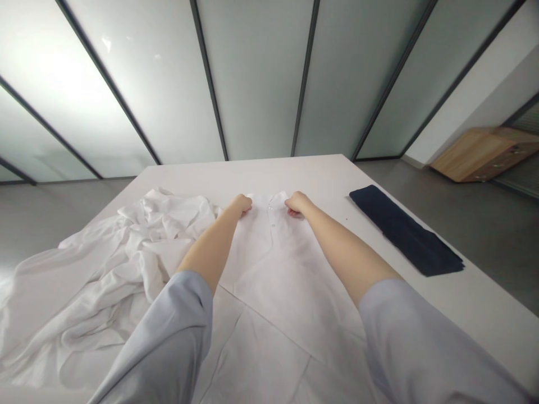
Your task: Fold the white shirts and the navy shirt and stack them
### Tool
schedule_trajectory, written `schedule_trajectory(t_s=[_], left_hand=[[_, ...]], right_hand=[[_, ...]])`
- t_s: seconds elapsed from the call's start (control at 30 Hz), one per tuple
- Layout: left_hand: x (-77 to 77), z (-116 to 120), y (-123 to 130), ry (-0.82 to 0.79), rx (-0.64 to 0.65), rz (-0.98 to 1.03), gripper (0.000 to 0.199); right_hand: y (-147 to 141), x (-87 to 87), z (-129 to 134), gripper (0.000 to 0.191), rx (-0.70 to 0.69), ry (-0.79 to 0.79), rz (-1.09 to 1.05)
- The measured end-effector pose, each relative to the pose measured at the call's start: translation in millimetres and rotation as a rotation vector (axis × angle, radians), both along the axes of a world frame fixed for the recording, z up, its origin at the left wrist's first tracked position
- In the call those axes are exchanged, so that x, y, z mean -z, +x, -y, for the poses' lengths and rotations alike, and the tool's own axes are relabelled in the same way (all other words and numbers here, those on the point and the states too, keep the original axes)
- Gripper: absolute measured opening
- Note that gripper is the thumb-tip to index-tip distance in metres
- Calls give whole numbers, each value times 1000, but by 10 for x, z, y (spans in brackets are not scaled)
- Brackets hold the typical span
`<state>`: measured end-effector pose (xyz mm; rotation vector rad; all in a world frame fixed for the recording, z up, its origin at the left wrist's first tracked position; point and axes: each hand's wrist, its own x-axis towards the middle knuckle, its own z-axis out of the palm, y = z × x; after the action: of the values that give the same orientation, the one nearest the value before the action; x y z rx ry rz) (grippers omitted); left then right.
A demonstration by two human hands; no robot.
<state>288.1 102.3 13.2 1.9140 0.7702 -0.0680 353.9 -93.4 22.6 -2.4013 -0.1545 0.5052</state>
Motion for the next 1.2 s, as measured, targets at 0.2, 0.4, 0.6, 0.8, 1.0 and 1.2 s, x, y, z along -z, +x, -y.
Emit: schedule_trajectory(t_s=[0.2,0.4,0.6,0.8,1.0,1.2], left_hand=[[-90,65,-195,-266,42,0,15],[-81,118,-391,-523,-61,303,38],[91,156,-405,-52,-63,260,20],[105,170,-482,101,-15,204,33],[44,193,-567,-186,12,215,45],[-50,283,-772,728,236,111,53]], right_hand=[[-94,58,69,16,72,273,-118],[-153,112,210,27,222,592,-90],[-124,242,288,25,208,427,162],[-125,265,318,14,157,323,170],[-140,227,304,39,200,350,106],[-251,161,373,28,-102,-137,464]])
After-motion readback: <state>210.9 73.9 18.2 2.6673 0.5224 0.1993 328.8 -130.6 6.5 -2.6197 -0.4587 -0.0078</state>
